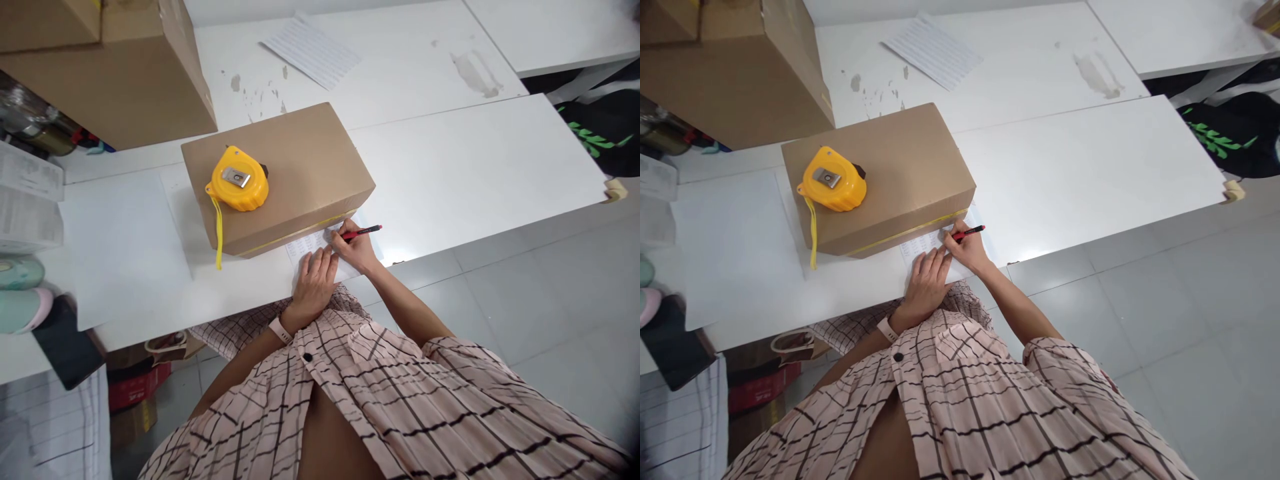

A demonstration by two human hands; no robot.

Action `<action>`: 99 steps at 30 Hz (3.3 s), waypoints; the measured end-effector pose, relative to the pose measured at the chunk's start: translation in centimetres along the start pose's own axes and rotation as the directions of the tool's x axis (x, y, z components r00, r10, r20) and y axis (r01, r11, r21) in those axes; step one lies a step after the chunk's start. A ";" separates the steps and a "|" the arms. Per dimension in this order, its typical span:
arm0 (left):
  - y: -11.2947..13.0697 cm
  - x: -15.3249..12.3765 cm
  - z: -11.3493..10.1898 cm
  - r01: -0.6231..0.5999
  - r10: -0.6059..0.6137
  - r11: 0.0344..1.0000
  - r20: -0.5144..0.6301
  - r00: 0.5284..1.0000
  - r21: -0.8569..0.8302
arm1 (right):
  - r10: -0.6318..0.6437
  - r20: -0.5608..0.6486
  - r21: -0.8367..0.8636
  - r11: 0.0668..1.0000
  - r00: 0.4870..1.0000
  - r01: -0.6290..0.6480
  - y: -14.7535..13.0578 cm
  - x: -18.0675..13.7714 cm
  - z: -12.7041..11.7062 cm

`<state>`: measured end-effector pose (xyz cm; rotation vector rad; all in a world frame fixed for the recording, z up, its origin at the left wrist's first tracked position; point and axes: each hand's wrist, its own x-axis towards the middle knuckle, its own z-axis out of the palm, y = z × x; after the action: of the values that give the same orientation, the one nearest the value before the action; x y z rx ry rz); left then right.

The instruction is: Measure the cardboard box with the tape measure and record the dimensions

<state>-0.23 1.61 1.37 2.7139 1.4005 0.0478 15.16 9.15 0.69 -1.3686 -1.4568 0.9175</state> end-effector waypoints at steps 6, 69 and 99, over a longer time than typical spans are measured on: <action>-0.1 0.0 -0.1 0.000 0.000 1.000 0.005 1.000 0.003 | -0.007 0.005 0.002 1.000 1.000 0.007 -0.1 0.1 0.0; -0.2 0.0 -0.2 -0.001 0.001 1.000 0.004 1.000 -0.016 | -0.005 -0.107 -0.015 1.000 0.994 0.004 -0.1 0.4 0.1; -6.0 -1.4 -16.5 -0.032 -0.261 0.468 -0.172 0.950 -0.883 | -0.075 -0.021 0.289 0.954 0.997 0.078 -9.6 -2.8 -4.0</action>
<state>-7.01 4.96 17.23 1.7346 1.1129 0.9285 15.87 5.09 10.61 -1.0922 -1.2994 1.0276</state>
